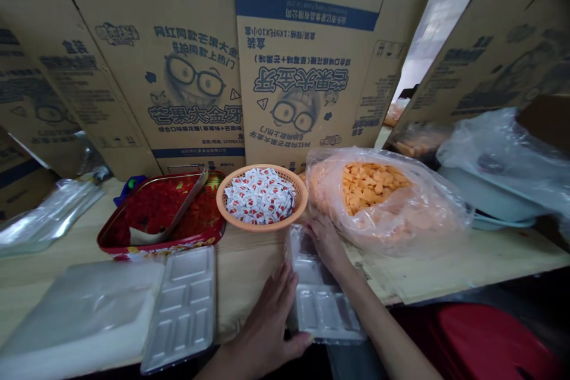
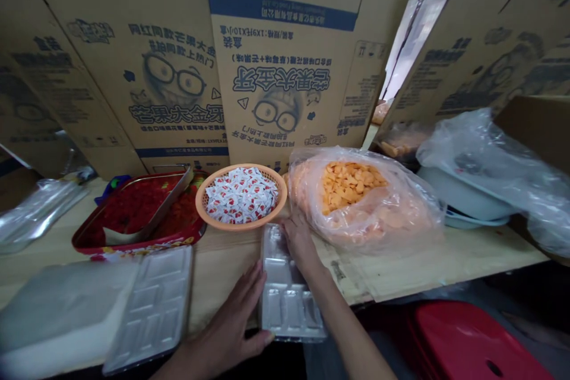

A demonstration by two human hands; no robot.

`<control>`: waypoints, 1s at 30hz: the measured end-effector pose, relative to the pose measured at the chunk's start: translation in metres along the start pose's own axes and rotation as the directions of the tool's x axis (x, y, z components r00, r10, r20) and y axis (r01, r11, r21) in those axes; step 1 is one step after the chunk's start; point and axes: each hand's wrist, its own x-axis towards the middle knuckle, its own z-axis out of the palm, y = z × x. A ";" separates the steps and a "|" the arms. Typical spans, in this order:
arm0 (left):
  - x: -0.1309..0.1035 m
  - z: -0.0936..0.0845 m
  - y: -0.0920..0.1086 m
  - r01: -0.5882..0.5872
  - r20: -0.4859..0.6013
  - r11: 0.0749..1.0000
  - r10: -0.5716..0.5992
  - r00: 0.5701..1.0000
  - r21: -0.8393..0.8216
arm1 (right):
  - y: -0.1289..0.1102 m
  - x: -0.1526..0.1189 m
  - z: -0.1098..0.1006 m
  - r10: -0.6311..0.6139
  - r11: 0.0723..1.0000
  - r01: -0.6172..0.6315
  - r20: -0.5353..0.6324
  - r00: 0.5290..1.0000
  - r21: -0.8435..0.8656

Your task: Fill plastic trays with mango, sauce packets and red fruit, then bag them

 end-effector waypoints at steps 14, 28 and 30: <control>0.000 0.016 -0.006 -0.025 0.012 1.000 0.025 1.000 -0.001 | 0.010 -0.003 0.000 -0.003 0.999 0.003 0.011 1.000 0.040; 0.000 0.018 -0.004 -0.048 -0.057 0.997 0.044 0.997 -0.063 | 0.013 -0.001 0.003 -0.073 0.986 0.084 0.077 0.994 -0.144; 0.000 0.013 -0.003 -0.053 -0.051 0.995 0.049 0.998 -0.084 | 0.011 -0.001 0.002 -0.068 0.986 0.085 0.122 0.990 -0.145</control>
